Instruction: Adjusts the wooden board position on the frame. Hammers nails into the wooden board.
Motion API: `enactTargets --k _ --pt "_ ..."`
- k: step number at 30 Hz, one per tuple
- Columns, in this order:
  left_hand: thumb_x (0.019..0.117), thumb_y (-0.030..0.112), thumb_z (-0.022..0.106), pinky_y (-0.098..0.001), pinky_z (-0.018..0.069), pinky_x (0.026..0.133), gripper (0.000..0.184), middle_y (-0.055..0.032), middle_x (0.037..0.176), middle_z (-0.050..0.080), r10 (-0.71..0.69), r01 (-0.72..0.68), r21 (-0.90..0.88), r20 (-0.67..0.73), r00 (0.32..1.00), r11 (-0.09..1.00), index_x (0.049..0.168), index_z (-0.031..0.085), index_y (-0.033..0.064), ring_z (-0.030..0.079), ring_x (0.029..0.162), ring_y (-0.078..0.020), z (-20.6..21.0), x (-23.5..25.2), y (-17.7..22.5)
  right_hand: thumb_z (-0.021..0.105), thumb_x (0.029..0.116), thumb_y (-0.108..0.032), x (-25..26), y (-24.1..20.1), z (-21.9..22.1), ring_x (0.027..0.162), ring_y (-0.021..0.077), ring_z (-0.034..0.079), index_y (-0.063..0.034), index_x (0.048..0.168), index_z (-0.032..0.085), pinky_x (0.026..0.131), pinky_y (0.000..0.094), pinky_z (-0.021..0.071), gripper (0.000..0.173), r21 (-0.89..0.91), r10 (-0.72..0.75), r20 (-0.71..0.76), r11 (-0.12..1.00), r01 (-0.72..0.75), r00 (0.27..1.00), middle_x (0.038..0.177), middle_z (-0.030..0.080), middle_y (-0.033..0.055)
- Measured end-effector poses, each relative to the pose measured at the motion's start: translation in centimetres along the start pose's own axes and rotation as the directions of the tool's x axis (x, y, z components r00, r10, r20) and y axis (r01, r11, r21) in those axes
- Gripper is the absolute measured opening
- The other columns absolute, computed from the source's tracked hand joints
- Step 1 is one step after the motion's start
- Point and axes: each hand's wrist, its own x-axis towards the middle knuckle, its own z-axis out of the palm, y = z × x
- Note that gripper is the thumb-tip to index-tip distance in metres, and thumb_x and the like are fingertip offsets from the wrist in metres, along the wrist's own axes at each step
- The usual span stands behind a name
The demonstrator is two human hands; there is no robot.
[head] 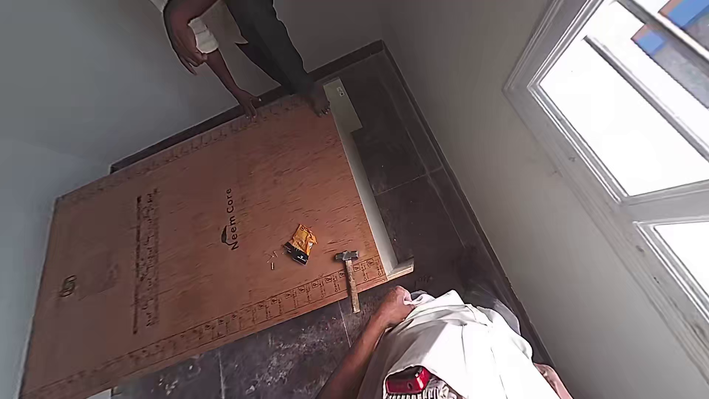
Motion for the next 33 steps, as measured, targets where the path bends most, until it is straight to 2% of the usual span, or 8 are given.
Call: enactTargets --k 5,8,12,14,19,23,28,33 --pt "0.0991 0.019 0.064 -0.0532 0.0501 0.093 0.031 -0.0272 0.100 0.068 -0.027 -0.015 -0.227 -0.183 0.983 0.974 0.100 0.070 -0.0114 0.066 0.099 -0.0371 0.7 3.5 4.4 0.054 0.1024 -0.013 8.9 -10.0 -7.8 0.075 0.0079 0.057 0.0032 0.088 0.066 0.075 0.0317 0.0487 0.024 -0.340 0.049 0.139 0.940 0.001 0.989 0.079 0.062 0.0055" --pt "0.1002 0.020 0.063 -0.0502 0.0497 0.091 0.033 -0.0267 0.097 0.067 -0.051 -0.034 -0.329 -0.249 0.967 0.944 0.097 0.068 -0.0121 0.065 0.095 -0.0352 0.3 3.6 8.1 0.058 0.1035 -0.013 10.9 -18.9 -9.8 0.084 0.0110 0.062 0.0061 0.100 0.068 0.081 0.0321 0.0511 0.022 -0.443 0.171 0.096 0.889 -0.112 0.980 0.092 0.067 0.0117" --pt "0.1005 0.030 0.061 -0.0454 0.0492 0.073 0.040 -0.0154 0.078 0.061 -0.095 -0.083 -0.477 -0.337 0.937 0.875 0.082 0.064 -0.0048 0.060 0.076 -0.0252 1.7 4.4 9.2 0.062 0.1014 -0.022 18.1 -19.2 -12.7 0.085 0.0209 0.063 0.0024 0.097 0.070 0.080 0.0455 0.0511 0.026 -0.590 0.215 0.220 0.806 -0.046 0.951 0.091 0.068 0.0137" --pt "0.1023 0.034 0.060 -0.0466 0.0510 0.079 0.040 -0.0155 0.085 0.064 -0.194 0.007 -0.542 -0.288 0.938 0.840 0.089 0.067 -0.0029 0.062 0.082 -0.0258 1.5 4.8 10.2 0.062 0.1005 -0.027 22.5 -18.3 -13.5 0.079 0.0238 0.064 -0.0019 0.087 0.070 0.074 0.0510 0.0505 0.029 -0.647 0.218 0.266 0.762 0.007 0.939 0.082 0.068 0.0123" --pt "0.1042 0.036 0.057 -0.0541 0.0508 0.095 0.044 -0.0241 0.105 0.069 -0.256 0.040 -0.569 -0.304 0.917 0.821 0.103 0.071 -0.0052 0.066 0.102 -0.0366 -0.3 8.6 9.7 0.053 0.1068 -0.021 22.7 -30.0 -9.7 0.094 0.0137 0.059 0.0040 0.113 0.066 0.088 0.0364 0.0482 0.029 -0.679 0.264 0.207 0.732 -0.055 0.942 0.106 0.066 0.0132" --pt "0.1048 0.032 0.057 -0.0526 0.0495 0.099 0.041 -0.0252 0.108 0.068 -0.209 -0.037 -0.588 -0.345 0.915 0.808 0.106 0.070 -0.0066 0.065 0.106 -0.0363 -5.4 9.5 9.2 0.055 0.1068 -0.017 27.2 -33.7 -6.4 0.094 0.0137 0.060 0.0056 0.115 0.065 0.088 0.0355 0.0492 0.027 -0.687 0.193 0.218 0.727 0.010 0.957 0.106 0.067 0.0150" --pt "0.1076 0.031 0.050 -0.0541 0.0511 0.092 0.041 -0.0232 0.102 0.068 -0.202 -0.073 -0.670 -0.323 0.925 0.738 0.104 0.070 -0.0050 0.066 0.099 -0.0350 -8.2 10.6 6.5 0.069 0.0977 -0.029 36.5 -34.4 -3.1 0.095 0.0292 0.068 0.0011 0.105 0.070 0.087 0.0526 0.0529 0.032 -0.855 0.180 0.383 0.440 0.274 0.906 0.099 0.071 0.0179" --pt "0.1057 0.032 0.054 -0.0514 0.0503 0.098 0.039 -0.0224 0.111 0.068 -0.374 -0.163 -0.802 -0.435 0.819 0.575 0.114 0.068 -0.0035 0.065 0.107 -0.0343 -7.3 13.3 4.6 0.068 0.0984 -0.027 41.5 -39.8 1.4 0.063 0.0181 0.056 -0.0024 0.080 0.065 0.062 0.0412 0.0473 0.031 -0.891 0.389 0.452 0.157 0.426 0.803 0.068 0.059 0.0073"
